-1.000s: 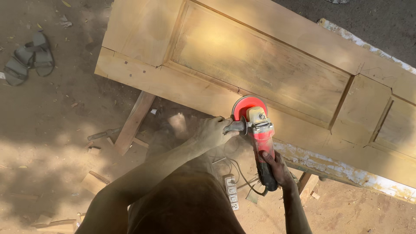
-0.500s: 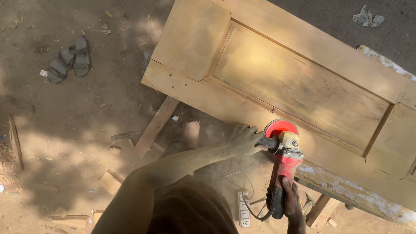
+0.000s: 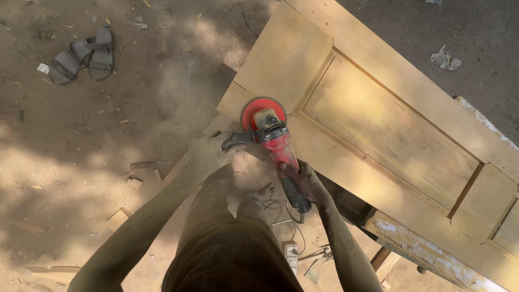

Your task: The person uses a red angle grinder with a sanding disc to smooth the surface of a large wooden door panel. They systematically move the tool across the flat surfaces and along the raised edges of the panel's design.

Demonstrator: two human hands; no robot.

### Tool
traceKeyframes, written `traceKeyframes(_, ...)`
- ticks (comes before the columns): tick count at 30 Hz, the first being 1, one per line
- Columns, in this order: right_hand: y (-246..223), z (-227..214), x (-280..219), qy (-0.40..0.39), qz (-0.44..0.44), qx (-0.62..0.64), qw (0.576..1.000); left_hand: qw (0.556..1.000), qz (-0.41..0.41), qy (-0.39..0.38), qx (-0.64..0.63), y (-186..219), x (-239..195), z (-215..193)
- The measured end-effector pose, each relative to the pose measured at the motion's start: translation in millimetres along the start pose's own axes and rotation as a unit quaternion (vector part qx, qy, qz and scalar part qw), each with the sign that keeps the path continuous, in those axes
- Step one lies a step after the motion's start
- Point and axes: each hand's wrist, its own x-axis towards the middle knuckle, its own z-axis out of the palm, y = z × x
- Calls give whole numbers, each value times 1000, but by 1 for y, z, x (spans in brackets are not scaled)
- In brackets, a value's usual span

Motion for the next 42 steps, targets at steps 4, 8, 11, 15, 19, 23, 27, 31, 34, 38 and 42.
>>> traceKeyframes(4,-50,7,33,-10,-54,-47,997,999,-47,14,6,-30,-2,-26)
traceKeyframes(8,-68,12,63,-56,-5,-62,996,995,-96,35,-15,-45,-4,-36)
traceKeyframes(11,-64,7,71,-66,8,-57,996,995,-99,31,-8,-46,1,-36)
traceKeyframes(15,-45,-6,50,-61,-11,-48,997,994,-90,43,-37,-28,-2,-17)
traceKeyframes(19,-30,-6,28,-53,16,-26,998,995,-58,47,-68,-19,-2,-3)
traceKeyframes(23,-45,6,34,-42,-22,-11,999,996,-42,62,-57,-28,3,-18)
traceKeyframes(27,-77,12,55,-20,-89,-14,996,994,-88,25,-53,-44,23,-42)
traceKeyframes(31,-78,3,55,-36,-39,-33,998,996,-75,15,-51,-37,32,-39)
traceKeyframes(34,-60,0,39,-44,29,-29,998,996,-61,20,-63,-25,28,-34)
traceKeyframes(38,-31,-6,11,-11,37,6,999,997,-43,-14,-59,-2,29,-15)
traceKeyframes(42,-5,-19,-12,24,27,37,999,997,13,-16,-78,18,27,10)
